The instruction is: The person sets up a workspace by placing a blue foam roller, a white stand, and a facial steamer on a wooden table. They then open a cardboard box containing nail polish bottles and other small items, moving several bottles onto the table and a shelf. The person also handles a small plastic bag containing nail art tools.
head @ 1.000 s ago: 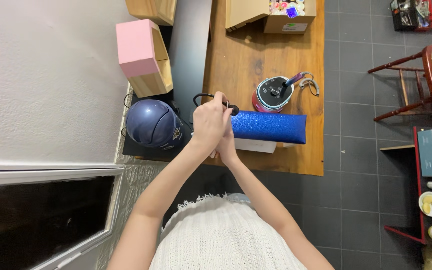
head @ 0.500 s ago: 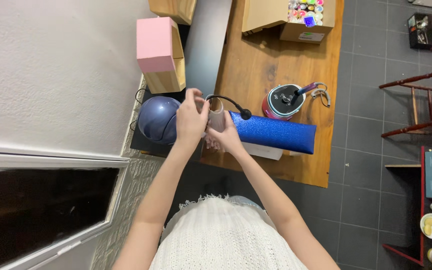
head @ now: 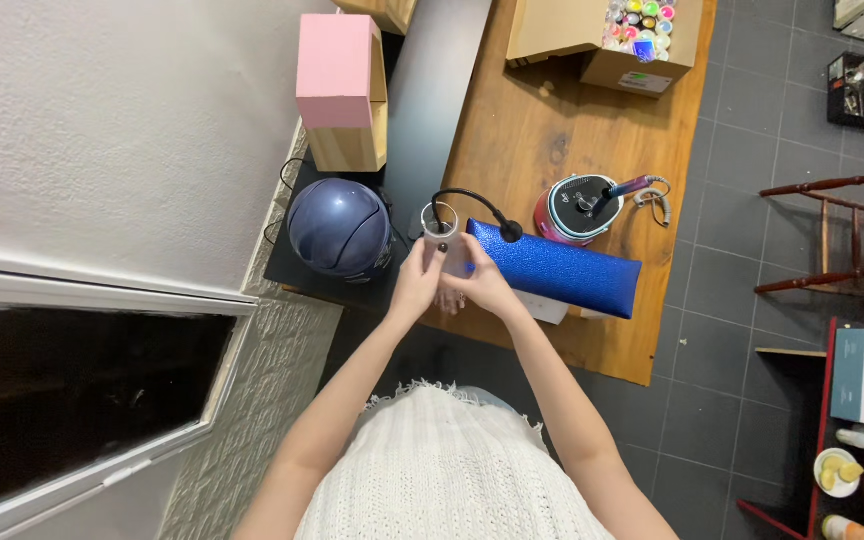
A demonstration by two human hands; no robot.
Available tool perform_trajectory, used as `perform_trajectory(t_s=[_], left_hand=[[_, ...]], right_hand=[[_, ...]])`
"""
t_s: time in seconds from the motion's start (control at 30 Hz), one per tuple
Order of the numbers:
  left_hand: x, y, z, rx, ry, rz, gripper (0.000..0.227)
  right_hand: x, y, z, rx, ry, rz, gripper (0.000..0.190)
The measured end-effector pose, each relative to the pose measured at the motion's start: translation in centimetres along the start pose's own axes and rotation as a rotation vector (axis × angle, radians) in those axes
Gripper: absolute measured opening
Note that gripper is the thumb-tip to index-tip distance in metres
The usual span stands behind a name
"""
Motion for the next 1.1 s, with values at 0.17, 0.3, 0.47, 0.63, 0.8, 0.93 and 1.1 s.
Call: perform_trajectory(t_s=[0.17,0.3,0.47,0.63,0.8,0.93,1.1], left_hand=[[6.2,-0.5,-2.2,0.019,-0.09,0.0,0.044],[8.3,-0.7,-2.1,0.004,-0.152,0.021,0.049],[11.7,0.1,-1.9,0.021,-0.123,-0.017,0.052],[11.6,0.3,-0.9,0.047,-0.037,-0.05,0.054],[13.1,0.7,-0.4,0.132,-0.139,0.111,0.061],[12.1,0.5,0.8,0.117,-0.122,0.034,0.063],[10.9,0.6,2.9,0.125,-0.068,-0.142,0.066]], right_hand=[[-4.6,1.0,0.2,0.149,0.144,-0.021,0.074],[-6.8,1.4,0.5,0.153,0.245,-0.063,0.053],[-7.8,1.4,1.0,0.072,0.243,-0.114,0.046],[-8.3,1.5,1.8,0.035,0.246,-0.087,0.049],[-8.2,1.9,2.5,0.001,0.189,-0.125,0.051],[-8.1,1.6,3.2,-0.029,0.191,-0.101,0.048],[-6.0,-0.1,5.3,-0.058,0.254,0.11,0.043]])
Point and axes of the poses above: each hand's wrist, its own z-axis away from the middle knuckle, its own y-axis out of the palm, x = y × z, the point moved 9 cm from there along -z, towards the middle knuckle, and after that the axes turned 12 degrees about z, right-handed, at the moved point
